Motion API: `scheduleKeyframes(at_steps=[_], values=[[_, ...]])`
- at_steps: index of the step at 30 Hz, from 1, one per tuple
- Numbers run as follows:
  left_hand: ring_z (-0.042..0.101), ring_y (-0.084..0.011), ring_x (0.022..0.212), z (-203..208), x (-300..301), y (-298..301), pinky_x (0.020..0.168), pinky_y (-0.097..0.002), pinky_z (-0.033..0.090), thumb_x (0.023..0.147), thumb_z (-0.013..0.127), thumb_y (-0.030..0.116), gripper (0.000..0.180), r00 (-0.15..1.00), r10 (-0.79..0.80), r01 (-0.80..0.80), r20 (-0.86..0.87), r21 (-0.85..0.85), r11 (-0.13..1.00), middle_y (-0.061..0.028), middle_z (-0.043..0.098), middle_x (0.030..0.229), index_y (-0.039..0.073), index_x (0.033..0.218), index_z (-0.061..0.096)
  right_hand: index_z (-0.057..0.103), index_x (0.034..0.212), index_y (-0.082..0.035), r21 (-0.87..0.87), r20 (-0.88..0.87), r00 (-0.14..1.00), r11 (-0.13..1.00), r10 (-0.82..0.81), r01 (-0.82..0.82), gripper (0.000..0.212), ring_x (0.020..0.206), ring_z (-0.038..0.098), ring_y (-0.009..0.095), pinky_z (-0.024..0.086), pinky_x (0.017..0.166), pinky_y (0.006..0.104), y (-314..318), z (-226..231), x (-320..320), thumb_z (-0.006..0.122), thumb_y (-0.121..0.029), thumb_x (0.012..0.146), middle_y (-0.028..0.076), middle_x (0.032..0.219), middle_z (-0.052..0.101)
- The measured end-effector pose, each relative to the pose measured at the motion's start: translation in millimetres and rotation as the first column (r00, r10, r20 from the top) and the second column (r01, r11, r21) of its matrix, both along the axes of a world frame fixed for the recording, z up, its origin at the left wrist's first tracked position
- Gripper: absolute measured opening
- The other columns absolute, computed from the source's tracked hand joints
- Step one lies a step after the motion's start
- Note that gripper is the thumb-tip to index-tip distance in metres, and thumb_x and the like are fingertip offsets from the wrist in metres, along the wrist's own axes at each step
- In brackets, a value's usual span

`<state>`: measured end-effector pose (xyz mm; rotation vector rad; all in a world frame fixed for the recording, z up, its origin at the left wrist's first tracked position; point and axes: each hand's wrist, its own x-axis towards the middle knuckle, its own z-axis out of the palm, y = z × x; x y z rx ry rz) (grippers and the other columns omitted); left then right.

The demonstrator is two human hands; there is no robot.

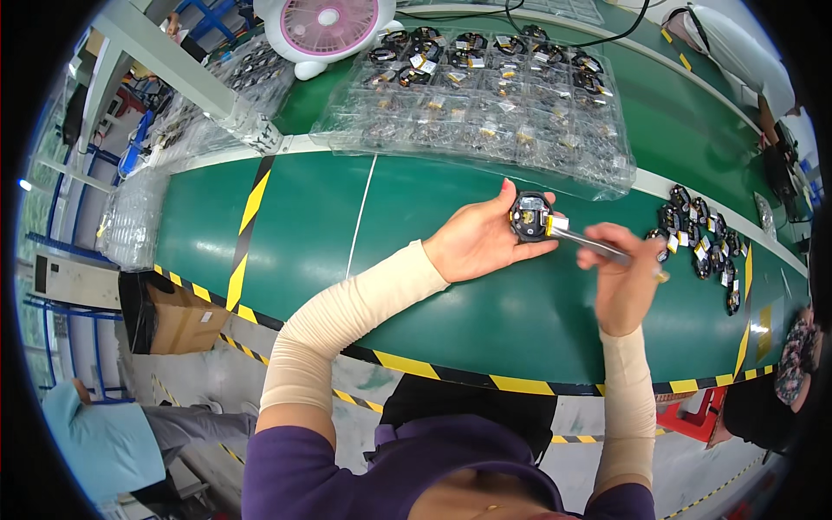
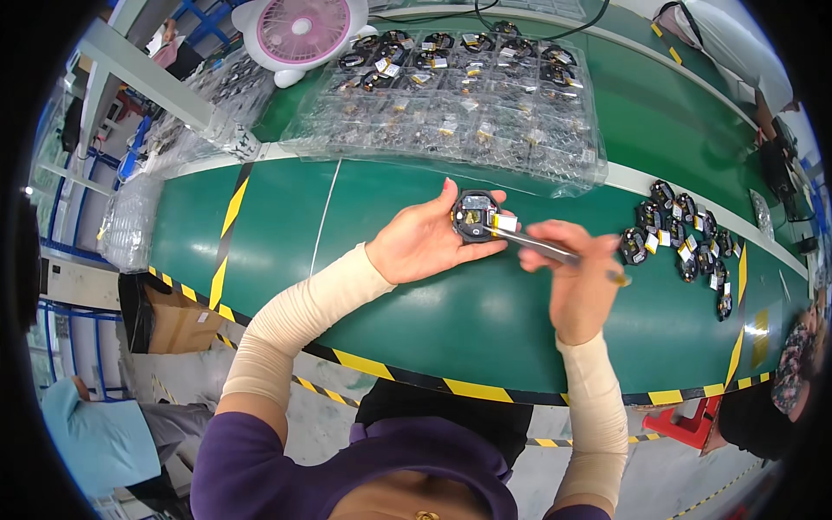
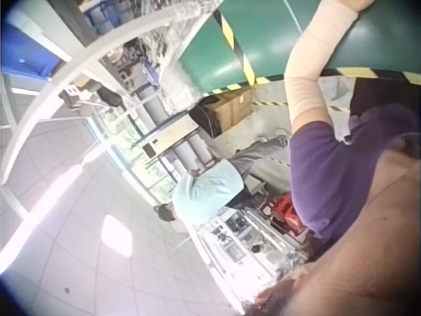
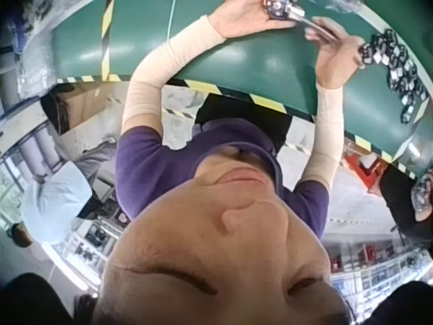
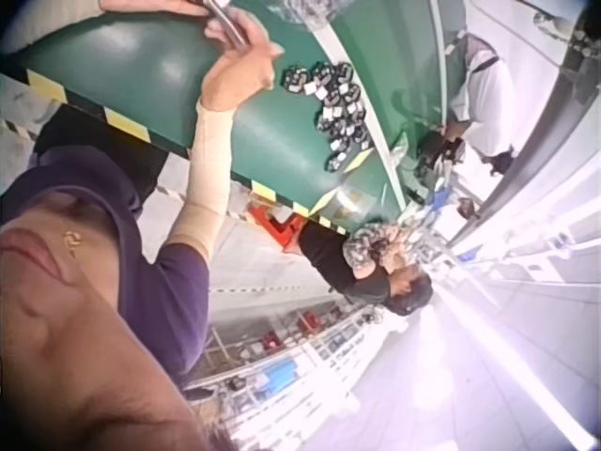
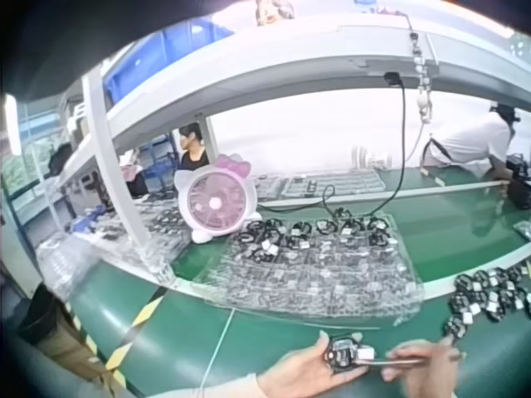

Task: Assembling and marking electronic circuit boards at a factory workstation.

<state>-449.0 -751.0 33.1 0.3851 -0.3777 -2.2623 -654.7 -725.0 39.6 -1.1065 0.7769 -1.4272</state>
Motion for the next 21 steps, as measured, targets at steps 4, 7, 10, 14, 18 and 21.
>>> scheduleKeyframes(at_steps=[4,7,10,14,18,21], values=[[0.046,-0.0295,0.115,4.8,1.3,5.1,0.105,-0.0434,0.033,0.093,0.034,0.043,0.053,0.998,-0.023,0.019,-0.062,-0.070,0.997,-0.0144,0.047,0.119,0.002,0.127,0.037,0.057,0.101,0.009,-0.103,-0.121,0.990,0.991,0.068,-0.081,0.022,0.087,0.062,0.027,0.053,0.074,0.0343,3.4,1.3,21.2,0.052,-0.007,0.087,0.018,0.108,0.054],[0.047,-0.0287,0.114,1.1,0.0,5.8,0.104,-0.0429,0.034,0.093,0.033,0.043,0.052,0.998,-0.032,0.027,-0.051,-0.091,0.996,-0.0142,0.048,0.119,0.003,0.127,0.037,0.059,0.100,0.009,-0.116,-0.136,0.989,0.991,0.048,-0.064,0.018,0.086,0.062,0.026,0.053,0.074,0.0330,4.6,1.5,25.0,0.053,0.004,0.084,0.017,0.107,0.055],[0.048,-0.0281,0.112,2.8,-1.4,7.4,0.102,-0.0419,0.036,0.093,0.034,0.043,0.053,0.998,-0.021,0.017,-0.060,-0.072,0.997,-0.0146,0.048,0.118,0.002,0.126,0.037,0.059,0.099,0.009,-0.097,-0.146,0.988,0.994,0.039,-0.054,0.018,0.084,0.062,0.025,0.053,0.073,0.0323,5.4,1.3,24.9,0.053,0.003,0.084,0.017,0.104,0.055],[0.049,-0.0279,0.111,2.7,-2.4,7.1,0.101,-0.0414,0.038,0.092,0.034,0.043,0.053,0.999,-0.026,0.024,-0.029,-0.056,0.998,-0.0151,0.048,0.119,0.002,0.125,0.037,0.060,0.097,0.009,-0.094,-0.185,0.983,0.995,0.015,-0.033,0.016,0.081,0.062,0.024,0.053,0.072,0.0317,7.2,3.1,24.8,0.053,0.004,0.083,0.016,0.099,0.057],[0.048,-0.0264,0.113,1.7,-0.9,6.6,0.101,-0.0412,0.037,0.092,0.031,0.046,0.058,0.999,-0.050,0.052,0.018,-0.124,0.991,-0.0155,0.046,0.123,0.001,0.128,0.035,0.063,0.095,0.005,-0.432,-0.501,0.854,0.896,-0.142,-0.104,0.021,0.080,0.062,0.021,0.052,0.069,0.0289,6.8,-3.6,18.6,0.060,0.010,0.075,0.015,0.095,0.061],[0.047,-0.0254,0.115,0.0,0.5,5.4,0.101,-0.0403,0.037,0.092,0.027,0.048,0.061,0.995,-0.052,0.062,0.079,-0.121,0.991,-0.0155,0.045,0.126,0.001,0.131,0.033,0.063,0.093,0.004,-0.665,-0.600,0.727,0.712,-0.332,-0.224,0.025,0.078,0.062,0.021,0.050,0.066,0.0280,8.1,5.8,23.1,0.065,0.011,0.069,0.015,0.093,0.062]])
